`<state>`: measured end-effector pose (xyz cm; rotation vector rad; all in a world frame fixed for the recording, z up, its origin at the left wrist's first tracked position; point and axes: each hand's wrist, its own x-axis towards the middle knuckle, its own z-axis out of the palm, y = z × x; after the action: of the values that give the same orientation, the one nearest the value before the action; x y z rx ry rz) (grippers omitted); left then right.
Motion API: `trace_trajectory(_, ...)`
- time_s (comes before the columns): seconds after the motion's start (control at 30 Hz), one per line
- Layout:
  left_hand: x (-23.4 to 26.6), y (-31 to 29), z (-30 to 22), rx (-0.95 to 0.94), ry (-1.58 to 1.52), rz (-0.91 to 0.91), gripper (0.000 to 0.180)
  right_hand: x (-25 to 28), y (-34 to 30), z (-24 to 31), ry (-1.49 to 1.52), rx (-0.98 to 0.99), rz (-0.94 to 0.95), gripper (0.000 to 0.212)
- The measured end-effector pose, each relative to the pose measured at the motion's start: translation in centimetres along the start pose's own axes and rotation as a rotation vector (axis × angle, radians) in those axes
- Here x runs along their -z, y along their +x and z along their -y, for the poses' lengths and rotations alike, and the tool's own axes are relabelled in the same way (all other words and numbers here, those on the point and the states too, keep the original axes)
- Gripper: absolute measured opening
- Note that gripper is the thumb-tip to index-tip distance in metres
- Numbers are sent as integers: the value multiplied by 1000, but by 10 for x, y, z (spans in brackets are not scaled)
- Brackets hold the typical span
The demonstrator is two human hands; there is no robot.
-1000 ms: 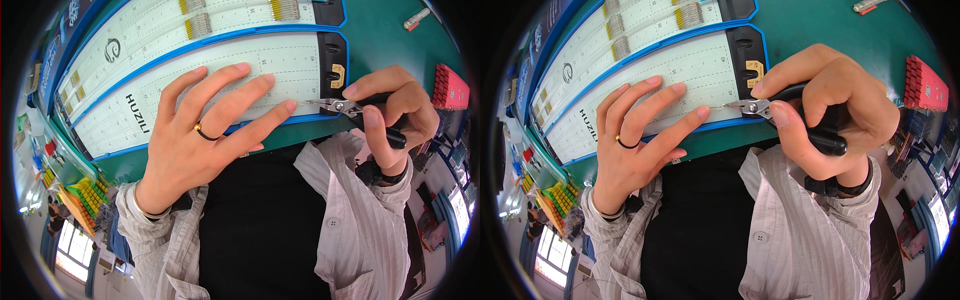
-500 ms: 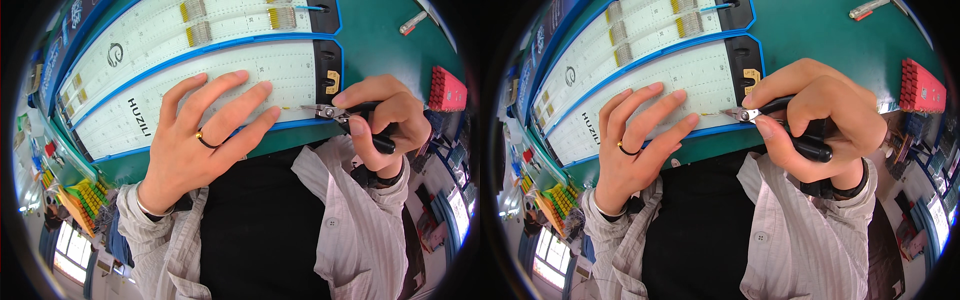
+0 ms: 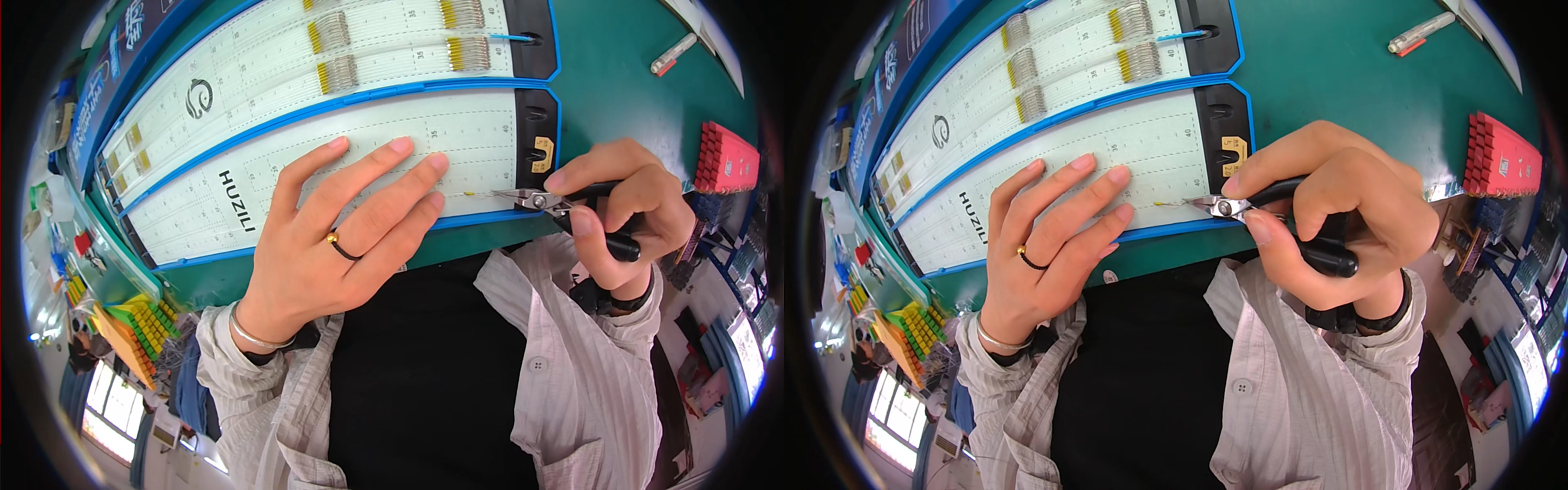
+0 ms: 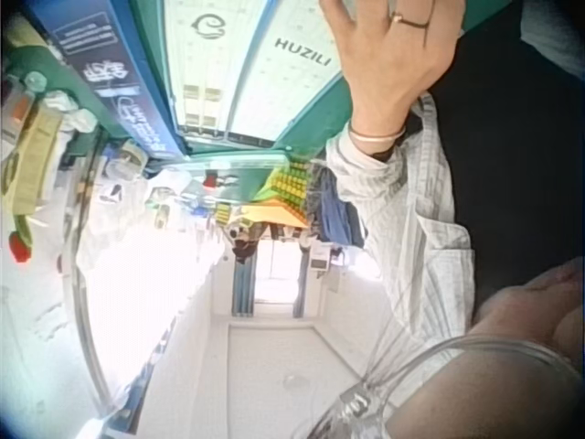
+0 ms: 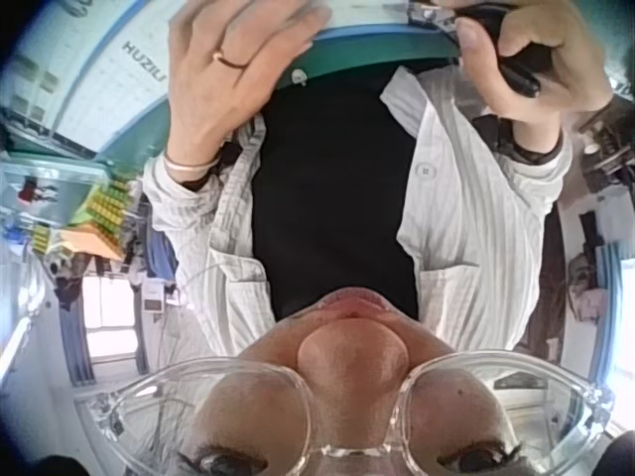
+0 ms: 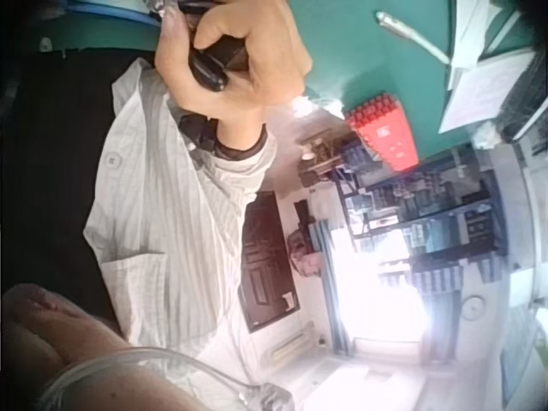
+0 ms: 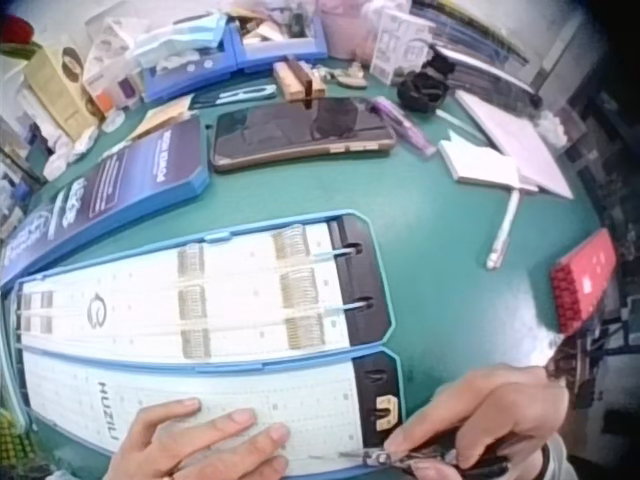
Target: Using wire cutters to trim or prepare components on an LED strip at a workstation.
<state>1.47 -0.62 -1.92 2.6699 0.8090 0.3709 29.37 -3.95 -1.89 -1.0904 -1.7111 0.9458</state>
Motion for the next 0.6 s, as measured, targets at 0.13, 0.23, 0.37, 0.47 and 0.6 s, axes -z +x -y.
trace_trajectory(0.13,0,0,1,-7,-8,-9,34,0,0,1,-2,-17,1,22)
trace_trajectory(0.23,0,0,2,-12,-16,-13,34,-1,0,0,2,-15,-1,22)
trace_trajectory(0.37,-1,0,2,-17,-25,-25,33,-1,1,1,-5,-10,-5,21)
trace_trajectory(0.47,0,1,2,-19,-14,-21,32,-2,1,0,-15,1,-4,21)
trace_trajectory(0.6,-2,1,2,-21,3,-32,31,-2,1,-1,-6,-12,-11,21)
